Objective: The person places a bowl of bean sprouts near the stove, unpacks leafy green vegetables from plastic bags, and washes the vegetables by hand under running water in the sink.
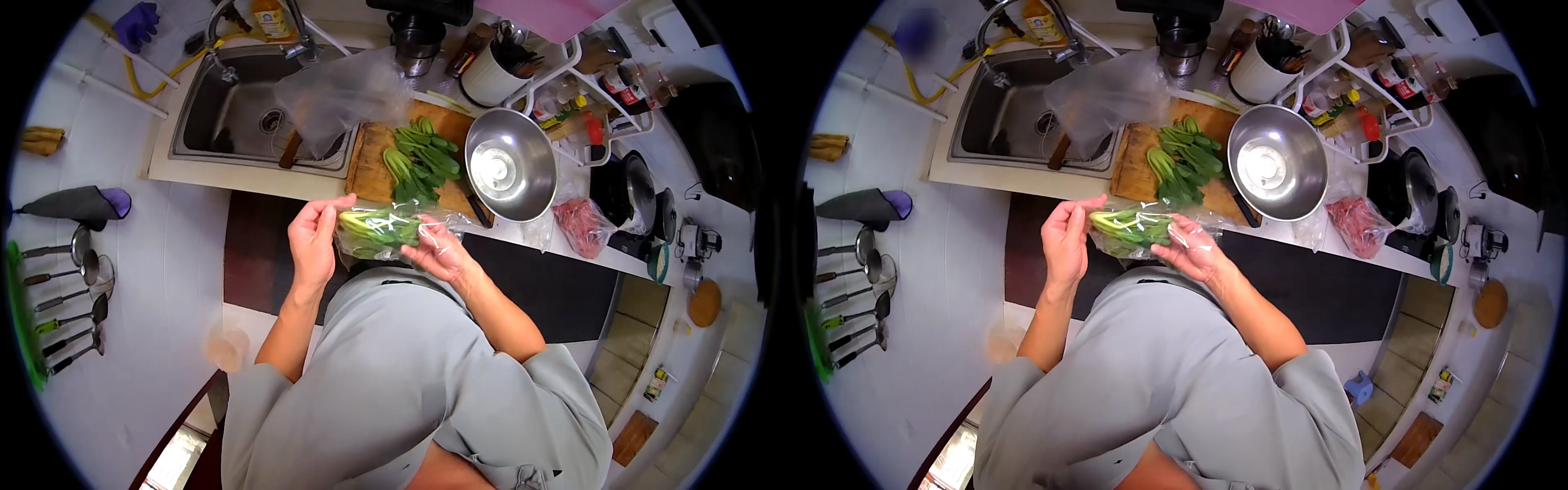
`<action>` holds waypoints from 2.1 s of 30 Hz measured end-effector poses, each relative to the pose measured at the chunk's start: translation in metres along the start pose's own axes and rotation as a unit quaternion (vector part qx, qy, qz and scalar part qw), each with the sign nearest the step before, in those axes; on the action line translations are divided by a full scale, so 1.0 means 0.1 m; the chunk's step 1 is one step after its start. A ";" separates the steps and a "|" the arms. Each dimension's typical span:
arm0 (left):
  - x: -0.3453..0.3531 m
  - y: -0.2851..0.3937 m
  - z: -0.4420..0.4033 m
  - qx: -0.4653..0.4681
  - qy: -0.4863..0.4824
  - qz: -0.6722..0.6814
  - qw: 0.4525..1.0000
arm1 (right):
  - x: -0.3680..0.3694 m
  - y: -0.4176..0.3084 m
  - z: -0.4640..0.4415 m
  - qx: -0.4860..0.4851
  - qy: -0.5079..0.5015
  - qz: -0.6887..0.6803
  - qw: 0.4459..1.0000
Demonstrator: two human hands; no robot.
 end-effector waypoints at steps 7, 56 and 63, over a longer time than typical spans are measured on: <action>0.24 0.32 -0.05 0.094 0.034 -0.103 0.990 | -0.14 -0.29 -0.06 -0.021 0.118 0.087 0.989; 0.24 0.31 -0.26 -0.221 -0.040 0.469 0.854 | 0.89 -1.39 -0.06 -0.241 -0.141 0.707 0.649; 0.57 0.58 -0.70 0.038 -0.134 0.069 0.988 | 0.96 -1.85 0.35 -0.236 -0.089 0.457 0.853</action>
Point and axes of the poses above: each hand's wrist, its own z-axis away from the middle knuckle, its own x-axis out of the palm, y = z × x, the point moved 8 cm from there along -z, towards the middle knuckle, and after that the axes turned 9 degrees about -x, right-handed, at the moved point
